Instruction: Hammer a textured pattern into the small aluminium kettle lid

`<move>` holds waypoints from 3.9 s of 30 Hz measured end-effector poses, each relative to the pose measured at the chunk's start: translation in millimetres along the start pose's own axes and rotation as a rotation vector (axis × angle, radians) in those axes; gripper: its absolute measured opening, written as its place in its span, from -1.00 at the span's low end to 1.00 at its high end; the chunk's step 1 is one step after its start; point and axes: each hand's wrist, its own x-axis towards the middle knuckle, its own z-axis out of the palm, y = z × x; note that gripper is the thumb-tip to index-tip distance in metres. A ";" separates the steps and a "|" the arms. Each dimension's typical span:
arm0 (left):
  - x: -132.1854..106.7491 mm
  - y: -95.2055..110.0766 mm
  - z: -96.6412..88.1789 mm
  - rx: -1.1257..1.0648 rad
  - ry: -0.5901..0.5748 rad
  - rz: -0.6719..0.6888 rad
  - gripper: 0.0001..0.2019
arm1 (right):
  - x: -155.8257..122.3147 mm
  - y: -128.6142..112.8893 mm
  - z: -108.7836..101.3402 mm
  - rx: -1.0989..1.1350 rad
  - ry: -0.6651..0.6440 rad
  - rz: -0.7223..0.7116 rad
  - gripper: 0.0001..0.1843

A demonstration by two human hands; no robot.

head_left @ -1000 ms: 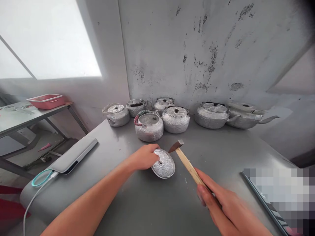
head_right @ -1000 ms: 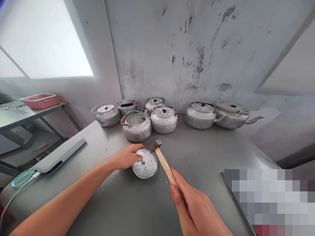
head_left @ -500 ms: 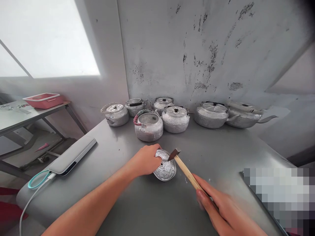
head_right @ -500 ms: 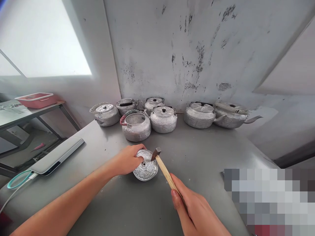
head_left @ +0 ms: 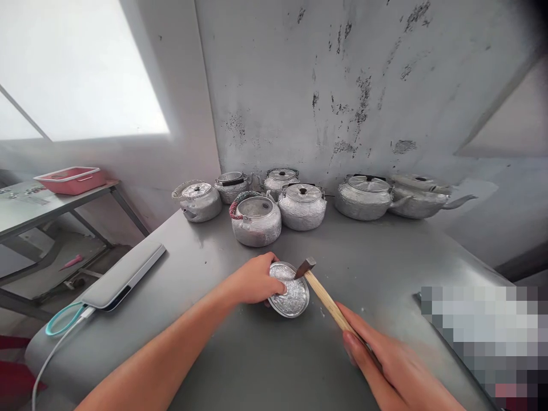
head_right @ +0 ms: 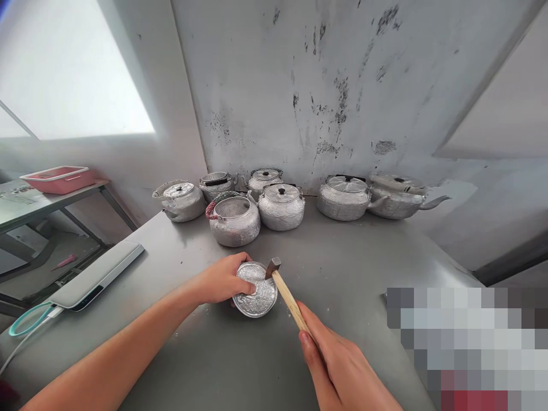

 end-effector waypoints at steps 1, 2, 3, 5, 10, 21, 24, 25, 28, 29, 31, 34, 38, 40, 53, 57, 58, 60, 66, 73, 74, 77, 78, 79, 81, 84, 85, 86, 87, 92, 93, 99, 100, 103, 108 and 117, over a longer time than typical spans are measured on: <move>-0.3 1.2 0.2 -0.038 -0.015 0.003 -0.55 | 0.0 0.5 0.8 -0.006 -0.003 0.002 -0.55; -0.6 2.6 0.3 -0.072 -0.030 0.013 -0.53 | 0.2 0.6 1.3 -0.013 -0.001 0.005 -0.55; -1.0 4.1 0.3 -0.104 -0.046 0.025 -0.52 | 0.7 0.5 1.5 -0.018 -0.003 0.012 -0.55; -1.3 6.3 0.1 -0.148 -0.083 0.041 -0.52 | 1.4 -0.2 1.1 -0.020 -0.022 0.021 -0.56; -0.3 7.4 -0.5 -0.187 -0.098 0.024 -0.51 | -0.5 1.3 -0.3 -0.019 -0.099 0.039 -0.56; -3.9 12.9 -2.9 -0.182 -0.082 -0.058 -0.46 | 1.2 4.7 -0.7 0.010 -0.088 0.083 -0.50; -2.8 11.3 -2.5 -0.189 -0.088 -0.052 -0.47 | 3.8 -0.6 -4.5 0.044 -0.099 0.077 -0.52; -2.4 10.8 -2.2 -0.195 -0.089 -0.050 -0.46 | 4.3 -2.0 -5.5 0.050 -0.090 0.073 -0.52; -2.2 10.3 -1.7 -0.203 -0.083 -0.044 -0.44 | 5.1 -4.8 -7.1 0.062 -0.072 0.066 -0.51; -2.3 10.5 -1.7 -0.200 -0.083 -0.042 -0.44 | 5.4 -5.4 -7.4 0.066 -0.080 0.068 -0.52; -2.8 11.1 -1.7 -0.194 -0.087 -0.040 -0.45 | 6.2 -6.2 -7.5 0.080 -0.093 0.069 -0.53; -3.2 11.5 -1.8 -0.200 -0.082 -0.036 -0.43 | 7.9 -6.5 -7.0 0.099 -0.086 0.085 -0.50; -3.3 10.3 -2.1 -0.207 -0.083 -0.014 -0.44 | 9.8 -7.0 -7.1 0.092 -0.125 0.109 -0.51; -3.4 9.6 -2.2 -0.218 -0.088 -0.013 -0.41 | 10.7 -8.3 -8.5 0.105 -0.105 0.109 -0.50; -2.6 8.7 -1.9 -0.208 -0.072 -0.067 -0.44 | 17.7 -13.8 -11.5 0.127 -0.200 0.147 -0.48; -2.3 7.3 -2.2 -0.208 -0.082 -0.066 -0.42 | 19.4 -14.8 -13.7 0.152 -0.193 0.150 -0.49; -2.2 7.2 -2.3 -0.200 -0.082 -0.069 -0.42 | 20.0 -15.0 -14.6 0.172 -0.210 0.159 -0.50; -2.2 7.0 -2.2 -0.188 -0.072 -0.076 -0.43 | 20.3 -15.4 -17.0 0.217 -0.197 0.191 -0.48; -2.3 2.4 -1.4 -0.074 0.006 -0.040 -0.50 | 16.5 -21.0 -36.0 0.422 -0.110 0.436 -0.47; -0.1 -6.2 -6.7 0.111 0.169 0.066 -0.57 | 29.2 -36.7 -50.0 0.520 -0.248 0.521 -0.50; 0.3 -6.7 -7.4 0.141 0.227 0.067 -0.56 | 31.3 -36.8 -46.4 0.548 -0.240 0.502 -0.54; 1.0 -7.1 -8.2 0.209 0.337 0.078 -0.61 | 33.0 -31.1 -30.3 0.551 -0.247 0.530 -0.58; 1.0 -7.0 -7.9 0.223 0.346 0.080 -0.67 | 31.9 -28.0 -24.9 0.557 -0.257 0.541 -0.59; 1.1 -6.7 -7.5 0.234 0.348 0.079 -0.73 | 30.1 -24.6 -20.2 0.560 -0.264 0.529 -0.61; 1.2 -6.0 -6.5 0.243 0.348 0.073 -0.80 | 25.4 -18.6 -13.8 0.561 -0.271 0.523 -0.64; 2.4 -5.2 -5.5 0.223 0.358 0.055 -0.81 | 19.4 -13.5 -10.6 0.540 -0.264 0.495 -0.68; 3.2 -5.1 -5.3 0.211 0.356 0.046 -0.82 | 18.4 -13.0 -10.5 0.521 -0.252 0.477 -0.69; 4.1 -5.3 -5.2 0.197 0.343 0.036 -0.82 | 18.0 -12.9 -10.5 0.496 -0.237 0.457 -0.69; 5.2 -5.7 -5.2 0.178 0.321 0.026 -0.83 | 18.1 -13.2 -10.5 0.471 -0.221 0.440 -0.69; 10.7 -10.7 -5.5 0.054 0.192 -0.036 -0.78 | 21.1 -14.6 -8.6 0.460 -0.246 0.425 -0.66; 11.4 -11.7 -5.7 0.036 0.181 -0.047 -0.77 | 21.3 -14.3 -8.0 0.482 -0.261 0.433 -0.65; 11.6 -11.5 -7.2 -0.054 0.124 -0.075 -0.80 | 21.2 -18.0 -10.2 0.473 -0.243 0.413 -0.66; 11.2 -10.7 -7.4 -0.065 0.115 -0.079 -0.82 | 21.7 -19.9 -11.7 0.453 -0.248 0.414 -0.66; 10.7 -8.9 -8.1 -0.081 0.102 -0.090 -0.85 | 23.1 -23.2 -13.7 0.432 -0.259 0.417 -0.68; 11.6 -10.1 -8.1 -0.072 0.066 -0.110 -0.85 | 21.4 -18.6 -8.4 0.444 -0.263 0.382 -0.67; 12.6 -13.3 -9.1 -0.085 0.092 -0.113 -0.85 | 24.4 -17.9 -7.1 0.385 -0.253 0.352 -0.65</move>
